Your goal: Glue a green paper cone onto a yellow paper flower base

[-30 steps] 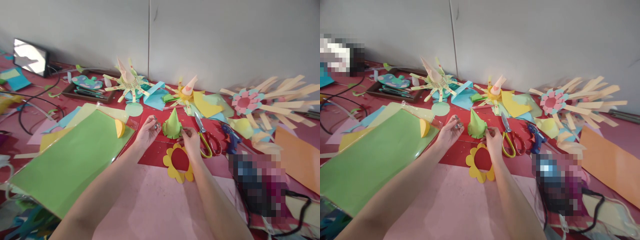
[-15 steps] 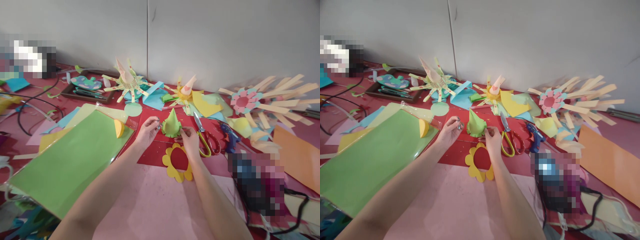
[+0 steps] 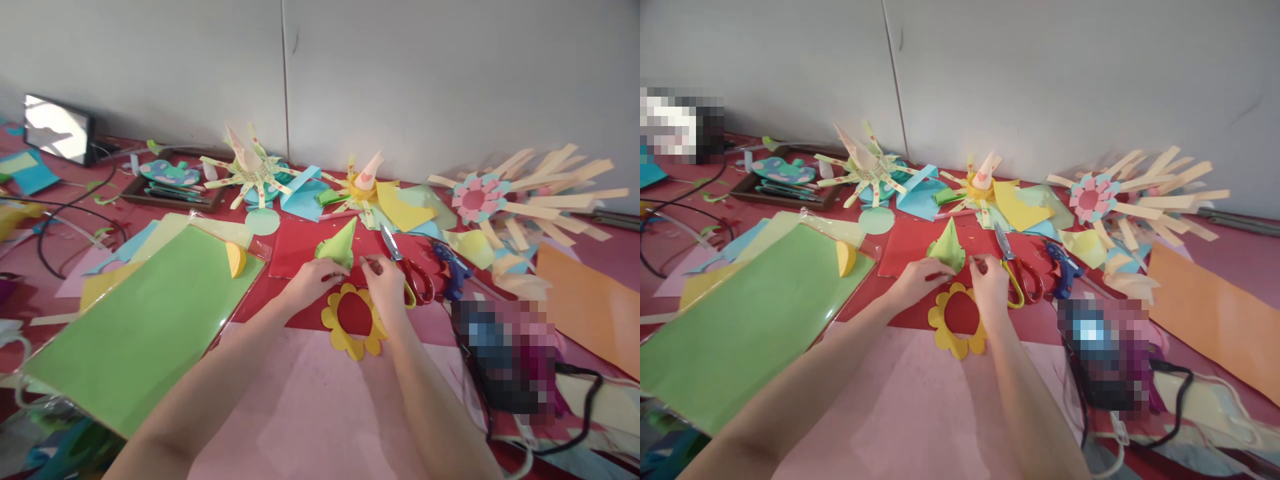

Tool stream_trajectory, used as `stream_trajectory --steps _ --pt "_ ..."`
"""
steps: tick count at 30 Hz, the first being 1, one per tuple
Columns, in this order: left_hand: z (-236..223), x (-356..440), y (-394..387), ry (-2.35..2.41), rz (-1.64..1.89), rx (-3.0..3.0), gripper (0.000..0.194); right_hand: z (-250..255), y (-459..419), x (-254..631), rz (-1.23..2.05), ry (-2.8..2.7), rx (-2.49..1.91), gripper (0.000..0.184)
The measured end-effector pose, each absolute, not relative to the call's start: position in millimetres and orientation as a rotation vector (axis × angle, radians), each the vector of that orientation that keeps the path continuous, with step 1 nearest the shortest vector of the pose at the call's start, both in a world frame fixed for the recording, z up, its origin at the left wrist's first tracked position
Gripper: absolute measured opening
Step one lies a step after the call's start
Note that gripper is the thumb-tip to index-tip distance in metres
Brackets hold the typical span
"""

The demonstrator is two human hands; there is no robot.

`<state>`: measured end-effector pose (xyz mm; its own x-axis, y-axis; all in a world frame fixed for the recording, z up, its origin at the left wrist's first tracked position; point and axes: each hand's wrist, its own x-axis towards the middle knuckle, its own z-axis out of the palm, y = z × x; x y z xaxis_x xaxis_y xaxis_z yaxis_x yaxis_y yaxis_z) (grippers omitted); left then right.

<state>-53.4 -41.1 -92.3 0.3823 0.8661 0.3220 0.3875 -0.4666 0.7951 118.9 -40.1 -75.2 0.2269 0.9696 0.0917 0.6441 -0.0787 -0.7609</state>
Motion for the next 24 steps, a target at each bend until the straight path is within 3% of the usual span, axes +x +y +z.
stream_trajectory --steps 6,8,12,17,24 --pt "-92 -48 -48 0.953 1.097 2.599 0.024 -65 -46 135 0.794 -2.052 -1.670 0.007" --pt "-87 -47 -51 0.908 1.163 2.731 0.025 -65 -48 135 0.871 -2.186 -1.603 0.017" --pt "-79 -44 -58 1.008 1.023 2.964 0.028 -69 -50 133 0.971 -2.201 -1.560 0.028" --pt "-73 -37 -68 1.119 0.946 3.062 0.041 -73 -48 133 1.053 -2.159 -1.548 0.021" --pt "-73 -28 -73 1.298 0.904 3.011 0.043 -64 -47 141 1.052 -2.170 -1.638 0.014"
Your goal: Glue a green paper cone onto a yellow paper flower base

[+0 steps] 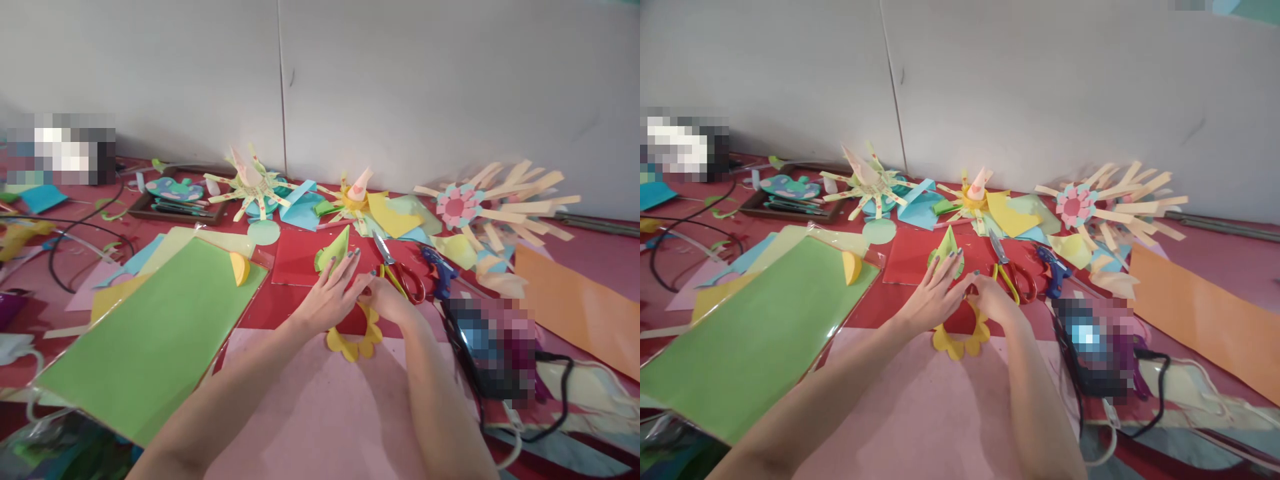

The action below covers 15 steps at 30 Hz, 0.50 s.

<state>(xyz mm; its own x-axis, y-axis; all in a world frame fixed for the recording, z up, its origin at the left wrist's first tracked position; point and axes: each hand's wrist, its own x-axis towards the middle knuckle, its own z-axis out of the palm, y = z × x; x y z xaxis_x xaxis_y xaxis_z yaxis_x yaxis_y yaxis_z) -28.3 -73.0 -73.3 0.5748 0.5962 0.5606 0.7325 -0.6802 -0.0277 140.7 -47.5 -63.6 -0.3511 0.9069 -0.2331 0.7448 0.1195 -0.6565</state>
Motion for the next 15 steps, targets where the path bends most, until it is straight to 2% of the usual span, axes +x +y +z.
stream_trajectory --steps 5,6,12,15 --pt "-75 -32 -70 -1.201 -0.847 -2.512 0.047 -45 -48 160 1.124 -2.043 -1.591 0.012" --pt "-74 -33 -70 -1.199 -0.871 -2.499 0.047 -39 -47 165 1.135 -1.989 -1.576 0.016" --pt "-67 -39 -75 -1.134 -1.106 -2.349 0.041 -1 -44 180 0.985 -1.721 -1.511 0.023" --pt "-68 -41 -78 -1.112 -1.217 -2.282 0.046 10 -39 178 0.928 -1.514 -1.395 0.027"
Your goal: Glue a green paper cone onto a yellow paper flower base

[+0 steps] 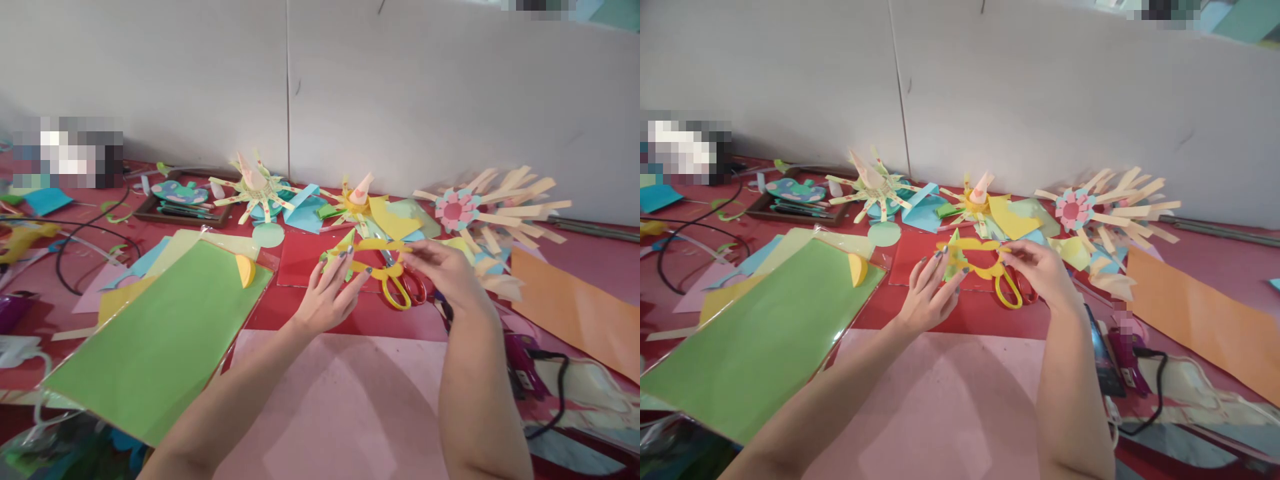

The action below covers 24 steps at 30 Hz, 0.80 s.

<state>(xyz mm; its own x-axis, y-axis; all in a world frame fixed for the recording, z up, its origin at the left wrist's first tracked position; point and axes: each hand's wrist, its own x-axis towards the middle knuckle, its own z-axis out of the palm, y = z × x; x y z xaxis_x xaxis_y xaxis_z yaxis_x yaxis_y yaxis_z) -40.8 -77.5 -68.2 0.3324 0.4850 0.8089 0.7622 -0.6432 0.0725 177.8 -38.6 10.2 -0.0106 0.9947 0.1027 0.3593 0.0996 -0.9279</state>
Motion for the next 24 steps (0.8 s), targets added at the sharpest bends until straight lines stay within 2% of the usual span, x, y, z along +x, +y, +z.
stream_trajectory --steps 6,13,20,24 --pt "-75 -44 -76 -1.201 -1.325 -2.253 0.055 14 -26 155 0.941 -1.299 -1.277 0.029" --pt "-76 -49 -62 -1.625 -1.611 -2.149 0.046 -5 -17 131 1.037 -1.174 -1.357 0.031" --pt "-87 -56 -41 -2.050 -2.216 -2.086 0.045 -28 -14 128 1.052 -1.180 -1.409 0.037" --pt "-90 -58 -36 -2.231 -2.270 -2.006 0.036 -28 -14 126 1.012 -1.186 -1.387 0.038"
